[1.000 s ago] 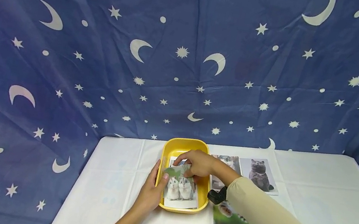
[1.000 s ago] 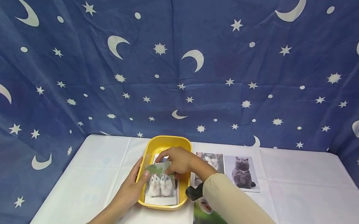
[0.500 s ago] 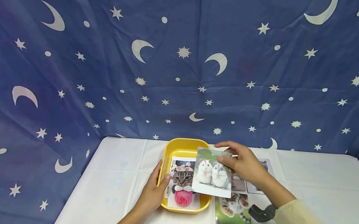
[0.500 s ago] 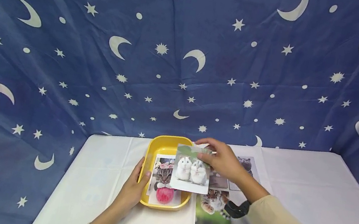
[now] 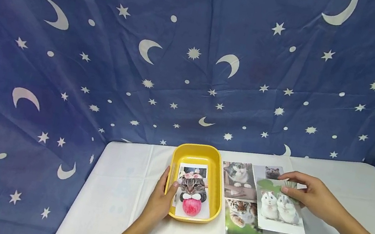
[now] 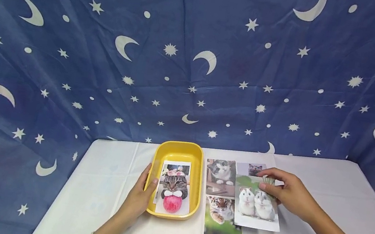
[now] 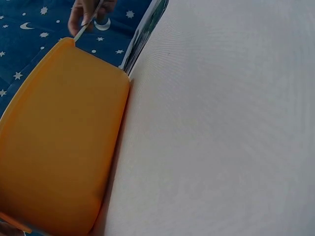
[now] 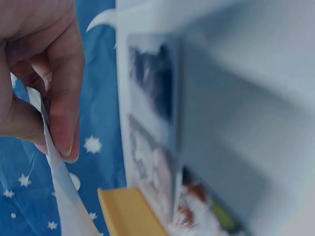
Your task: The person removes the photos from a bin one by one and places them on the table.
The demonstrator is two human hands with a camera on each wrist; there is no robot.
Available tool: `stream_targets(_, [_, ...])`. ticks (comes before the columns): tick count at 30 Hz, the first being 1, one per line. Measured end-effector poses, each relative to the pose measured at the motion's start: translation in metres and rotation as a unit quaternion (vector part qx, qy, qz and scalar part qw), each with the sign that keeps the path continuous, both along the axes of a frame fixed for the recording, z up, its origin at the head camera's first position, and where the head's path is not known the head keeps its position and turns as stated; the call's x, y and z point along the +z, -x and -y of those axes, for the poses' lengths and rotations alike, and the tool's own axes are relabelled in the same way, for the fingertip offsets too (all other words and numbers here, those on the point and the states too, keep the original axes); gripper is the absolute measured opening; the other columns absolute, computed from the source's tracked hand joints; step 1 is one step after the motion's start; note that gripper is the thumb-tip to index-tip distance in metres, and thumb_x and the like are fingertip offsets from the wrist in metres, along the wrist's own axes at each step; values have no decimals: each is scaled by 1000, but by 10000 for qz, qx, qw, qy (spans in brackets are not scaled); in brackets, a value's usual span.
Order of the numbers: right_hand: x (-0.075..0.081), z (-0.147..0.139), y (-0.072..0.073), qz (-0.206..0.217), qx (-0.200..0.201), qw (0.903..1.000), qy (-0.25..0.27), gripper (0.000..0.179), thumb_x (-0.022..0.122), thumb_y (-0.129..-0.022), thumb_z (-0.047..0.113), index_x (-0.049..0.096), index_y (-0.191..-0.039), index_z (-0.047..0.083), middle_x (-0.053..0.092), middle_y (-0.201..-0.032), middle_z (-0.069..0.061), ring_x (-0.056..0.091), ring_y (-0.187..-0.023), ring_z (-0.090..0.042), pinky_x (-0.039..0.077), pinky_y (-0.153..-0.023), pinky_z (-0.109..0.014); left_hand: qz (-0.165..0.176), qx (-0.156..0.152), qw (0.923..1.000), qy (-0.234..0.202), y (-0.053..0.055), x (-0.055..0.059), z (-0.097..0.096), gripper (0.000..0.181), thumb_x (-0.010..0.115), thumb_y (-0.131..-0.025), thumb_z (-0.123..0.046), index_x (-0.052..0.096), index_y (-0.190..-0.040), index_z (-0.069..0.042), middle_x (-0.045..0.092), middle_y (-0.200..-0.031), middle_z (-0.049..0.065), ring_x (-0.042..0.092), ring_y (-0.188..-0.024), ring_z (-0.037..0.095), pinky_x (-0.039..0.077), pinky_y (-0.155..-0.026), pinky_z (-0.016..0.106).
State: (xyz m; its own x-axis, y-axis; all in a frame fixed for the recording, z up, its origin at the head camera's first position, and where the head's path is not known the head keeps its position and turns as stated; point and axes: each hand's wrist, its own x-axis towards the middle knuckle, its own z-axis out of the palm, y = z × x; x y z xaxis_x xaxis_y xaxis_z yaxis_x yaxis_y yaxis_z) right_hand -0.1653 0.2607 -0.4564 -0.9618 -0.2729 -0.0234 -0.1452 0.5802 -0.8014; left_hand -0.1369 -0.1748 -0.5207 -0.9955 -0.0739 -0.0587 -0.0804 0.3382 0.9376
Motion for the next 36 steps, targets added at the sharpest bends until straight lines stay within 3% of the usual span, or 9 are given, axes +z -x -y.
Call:
stream_targets(4, [-12, -14, -10, 101, -196, 9996, -184, 41, 73, -95, 31, 63, -129, 11, 63, -125, -20, 64, -69, -10, 55, -55, -29, 25, 9, 10000, 25, 0, -1, 0, 65, 53, -107, -28, 22, -164, -21, 27, -169, 11, 21, -156, 37, 16, -126, 58])
stream_targets(12, [-47, -35, -26, -136, -380, 9987, -319, 29, 76, -93, 28, 69, -119, 17, 68, -112, 5, 63, -75, -4, 52, -58, -26, 136, 3, 9999, -43, -1, -2, -2, 65, 54, -107, -31, 23, -164, -25, 27, -169, 12, 22, -155, 40, 16, -125, 61])
stream_targets(15, [-55, -35, -31, -250, -367, 9985, -314, 26, 76, -93, 26, 70, -117, 17, 68, -110, 8, 61, -72, -4, 51, -57, -25, 159, 34, 9999, -16, -1, -1, -2, 65, 54, -106, -32, 24, -164, -27, 27, -169, 12, 22, -155, 40, 16, -125, 62])
stream_targets(20, [-59, -28, -35, -517, -258, 9982, -171, 24, 78, -92, 22, 72, -115, 19, 67, -110, 15, 58, -58, -4, 49, -50, -27, 144, 52, 9999, 29, -1, 0, -1, 65, 54, -106, -32, 24, -164, -26, 28, -169, 11, 23, -155, 40, 17, -125, 61])
stream_targets(25, [-63, -23, -31, -1113, -293, 9902, -787, 27, 82, -87, 27, 74, -113, 27, 72, -114, 5, 57, -92, 13, 55, -64, -25, 167, 50, 9998, 38, 0, 0, 0, 65, 54, -106, -33, 23, -164, -27, 26, -169, 11, 21, -155, 39, 16, -125, 61])
stream_targets(27, [-64, -23, -30, -1250, -333, 9868, -976, 27, 83, -86, 29, 74, -112, 29, 73, -113, 1, 54, -98, 16, 55, -67, -24, 180, 45, 9998, 49, 0, 0, 1, 66, 54, -106, -34, 23, -164, -27, 26, -169, 10, 21, -156, 39, 16, -125, 61])
stream_targets(30, [-65, -24, -29, -1327, -367, 9844, -1094, 28, 84, -85, 29, 74, -111, 29, 74, -106, 1, 56, -92, 12, 54, -65, -23, 196, 42, 9998, 57, -1, 1, 1, 66, 54, -106, -35, 23, -164, -28, 26, -169, 10, 21, -156, 39, 16, -125, 61])
stream_targets(36, [-62, -26, -30, -1085, -406, 9890, -915, 27, 83, -86, 26, 73, -111, 22, 70, -91, 3, 64, -69, 4, 53, -48, -26, 209, 46, 9997, 82, -1, 0, 0, 66, 54, -106, -36, 23, -164, -28, 26, -169, 10, 21, -156, 39, 16, -125, 61])
